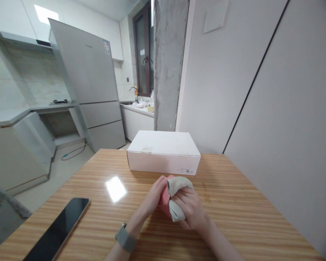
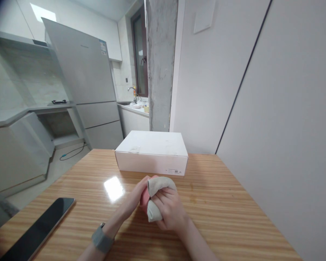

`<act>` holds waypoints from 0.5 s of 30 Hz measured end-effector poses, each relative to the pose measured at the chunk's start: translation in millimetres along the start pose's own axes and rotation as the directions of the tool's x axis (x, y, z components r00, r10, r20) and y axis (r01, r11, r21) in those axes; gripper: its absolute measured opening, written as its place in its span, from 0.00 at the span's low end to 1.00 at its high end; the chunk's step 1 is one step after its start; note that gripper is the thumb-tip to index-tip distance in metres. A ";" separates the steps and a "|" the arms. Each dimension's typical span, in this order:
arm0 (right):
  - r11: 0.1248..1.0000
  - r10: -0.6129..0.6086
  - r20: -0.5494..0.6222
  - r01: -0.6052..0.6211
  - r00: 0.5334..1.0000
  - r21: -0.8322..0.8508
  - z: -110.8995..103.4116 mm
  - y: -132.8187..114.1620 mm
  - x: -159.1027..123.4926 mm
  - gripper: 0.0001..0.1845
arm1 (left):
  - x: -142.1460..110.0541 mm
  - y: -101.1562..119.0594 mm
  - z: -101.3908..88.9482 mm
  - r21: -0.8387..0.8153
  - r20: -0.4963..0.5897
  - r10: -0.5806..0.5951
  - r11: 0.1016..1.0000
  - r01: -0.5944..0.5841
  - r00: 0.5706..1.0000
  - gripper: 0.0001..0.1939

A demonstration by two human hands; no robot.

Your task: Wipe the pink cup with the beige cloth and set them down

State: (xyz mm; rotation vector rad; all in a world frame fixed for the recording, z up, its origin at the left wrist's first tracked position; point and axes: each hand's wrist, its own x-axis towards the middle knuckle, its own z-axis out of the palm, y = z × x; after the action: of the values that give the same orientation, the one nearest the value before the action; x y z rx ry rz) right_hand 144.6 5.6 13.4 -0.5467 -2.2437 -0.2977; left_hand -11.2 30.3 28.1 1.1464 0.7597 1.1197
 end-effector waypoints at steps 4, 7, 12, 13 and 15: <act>0.999 0.041 -0.025 -0.041 0.999 -0.033 -3.8 5.0 -2.9 0.17 | -2.2 -2.6 2.8 -0.024 0.069 0.006 1.000 -0.004 0.998 0.14; 0.994 0.103 -0.060 -0.104 0.993 -0.018 -7.0 8.2 -3.4 0.16 | -2.6 -9.4 1.7 -0.124 0.111 -0.028 0.991 0.042 0.993 0.14; 0.995 0.086 -0.124 -0.090 0.989 -0.030 -9.3 6.4 -0.2 0.17 | -1.0 -17.6 1.1 -0.275 0.081 -0.034 0.960 0.056 0.996 0.12; 0.998 0.047 -0.133 -0.053 0.990 -0.038 -8.2 3.8 0.6 0.19 | -1.0 -16.5 1.4 -0.291 0.076 -0.049 0.954 0.069 0.996 0.13; 0.999 -0.029 -0.121 0.024 0.992 -0.042 -4.6 -2.7 2.1 0.21 | -1.9 -11.2 1.7 -0.324 0.087 -0.090 0.939 0.113 0.992 0.17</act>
State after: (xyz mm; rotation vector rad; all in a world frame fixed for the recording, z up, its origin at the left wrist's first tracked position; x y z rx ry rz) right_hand 145.1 2.1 17.9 -0.5066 -2.1321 -0.3813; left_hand -7.1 27.7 17.8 0.8504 0.5450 1.0661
